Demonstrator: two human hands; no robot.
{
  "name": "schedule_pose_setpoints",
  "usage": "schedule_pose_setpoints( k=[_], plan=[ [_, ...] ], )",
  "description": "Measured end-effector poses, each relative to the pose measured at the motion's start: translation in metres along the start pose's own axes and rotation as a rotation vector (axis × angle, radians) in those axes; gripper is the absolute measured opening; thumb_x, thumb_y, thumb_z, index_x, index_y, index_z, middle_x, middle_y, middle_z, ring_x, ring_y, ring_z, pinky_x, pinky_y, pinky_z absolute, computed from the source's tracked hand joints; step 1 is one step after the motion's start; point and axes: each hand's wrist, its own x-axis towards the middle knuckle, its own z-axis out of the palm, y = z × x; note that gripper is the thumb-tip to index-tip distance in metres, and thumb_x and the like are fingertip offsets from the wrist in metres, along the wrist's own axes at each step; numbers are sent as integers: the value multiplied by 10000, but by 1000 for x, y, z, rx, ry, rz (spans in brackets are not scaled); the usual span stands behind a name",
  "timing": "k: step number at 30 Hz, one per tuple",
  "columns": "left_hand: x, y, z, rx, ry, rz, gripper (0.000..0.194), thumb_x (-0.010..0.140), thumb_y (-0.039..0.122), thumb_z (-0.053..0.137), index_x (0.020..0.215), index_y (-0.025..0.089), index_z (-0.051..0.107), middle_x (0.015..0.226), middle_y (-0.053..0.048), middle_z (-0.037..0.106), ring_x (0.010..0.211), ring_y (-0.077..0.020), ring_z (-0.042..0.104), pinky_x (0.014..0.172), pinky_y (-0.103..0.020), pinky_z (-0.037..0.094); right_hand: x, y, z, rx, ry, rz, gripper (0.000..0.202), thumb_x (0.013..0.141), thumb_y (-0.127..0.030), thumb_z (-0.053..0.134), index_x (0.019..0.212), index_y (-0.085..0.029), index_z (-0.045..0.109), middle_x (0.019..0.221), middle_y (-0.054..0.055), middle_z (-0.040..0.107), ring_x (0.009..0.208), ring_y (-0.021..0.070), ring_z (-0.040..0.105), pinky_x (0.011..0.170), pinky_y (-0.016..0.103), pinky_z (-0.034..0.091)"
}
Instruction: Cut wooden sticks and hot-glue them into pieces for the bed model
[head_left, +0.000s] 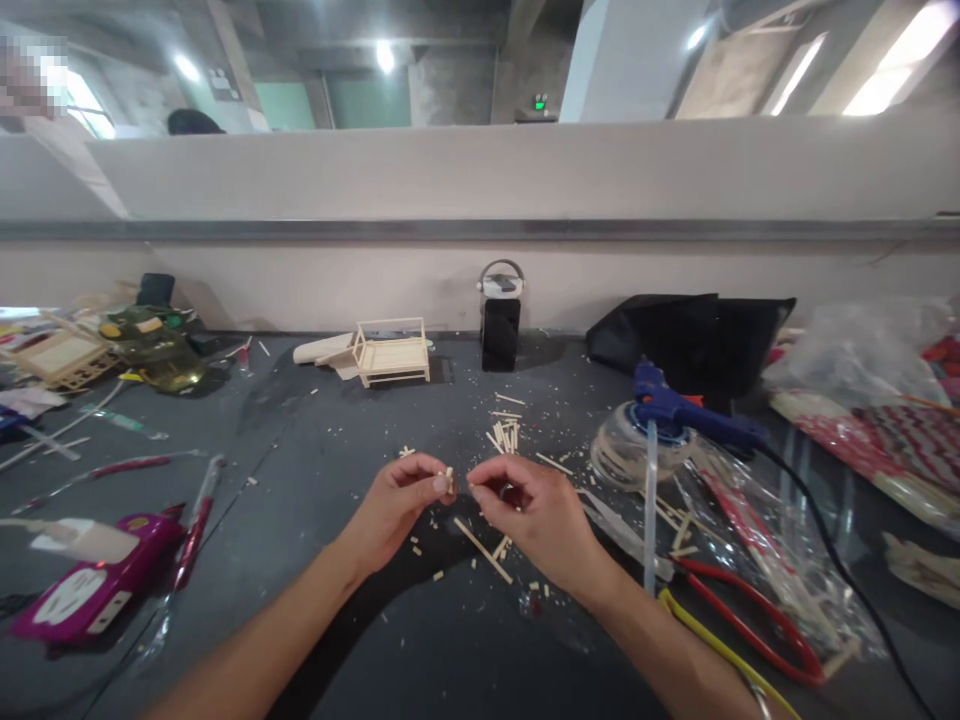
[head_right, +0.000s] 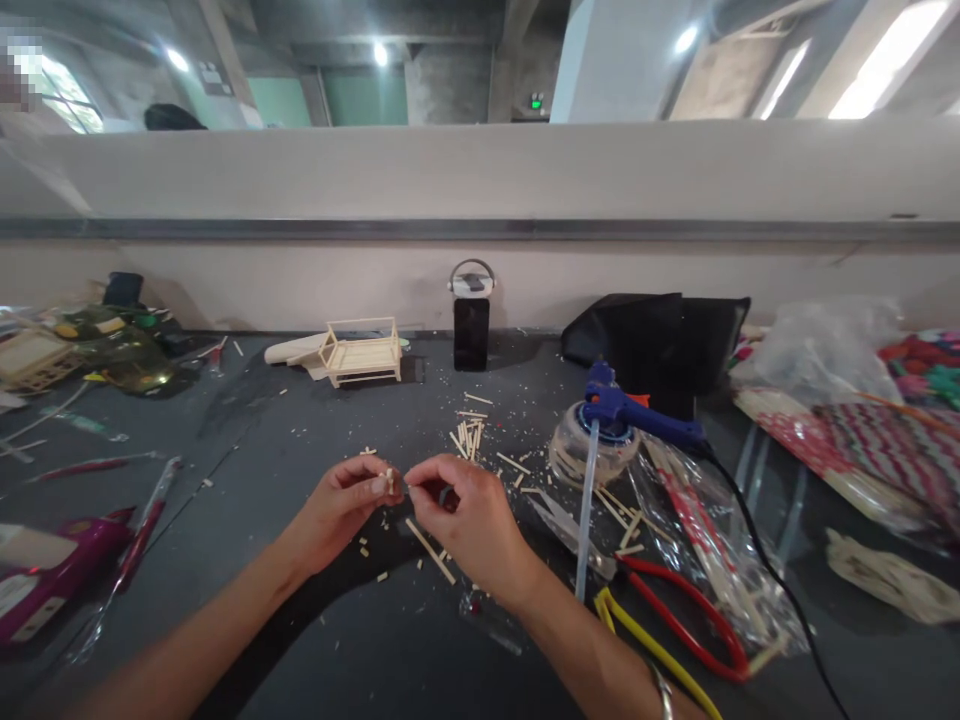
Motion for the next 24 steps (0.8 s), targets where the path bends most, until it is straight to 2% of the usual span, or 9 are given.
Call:
schedule_pose_setpoints(
  k=[4, 6, 10, 24],
  plan=[
    [0, 0, 2, 33, 5, -2, 131, 675, 254, 812, 733, 170, 731, 661, -3, 662, 665, -118, 578, 690, -248, 430, -1, 0, -1, 40, -32, -76, 211, 875, -140, 528, 887, -237, 715, 854, 13, 711, 771, 139, 655, 695, 272, 512],
    [-1, 0, 2, 55, 6, 3, 134, 673, 259, 813, 736, 173, 732, 658, -5, 663, 660, -123, 576, 688, -255, 432, -2, 1, -1, 75, -27, -42, 186, 878, -163, 545, 921, -245, 706, 875, 18, 714, 801, 148, 668, 705, 280, 523],
    [-2, -1, 2, 93, 12, -3, 134, 670, 251, 815, 741, 175, 730, 679, -7, 674, 669, -126, 582, 693, -257, 439, -3, 3, 1, 114, 42, 102, 128, 824, -210, 634, 951, -220, 647, 844, 13, 715, 758, 151, 677, 643, 260, 533],
    [-3, -2, 2, 156, 43, 10, 148, 629, 242, 838, 721, 184, 739, 732, -12, 692, 694, -135, 591, 687, -250, 451, -4, 1, 3, 71, 26, 22, 77, 830, -190, 634, 886, -226, 596, 810, -8, 685, 726, 136, 652, 676, 254, 525]
  ],
)
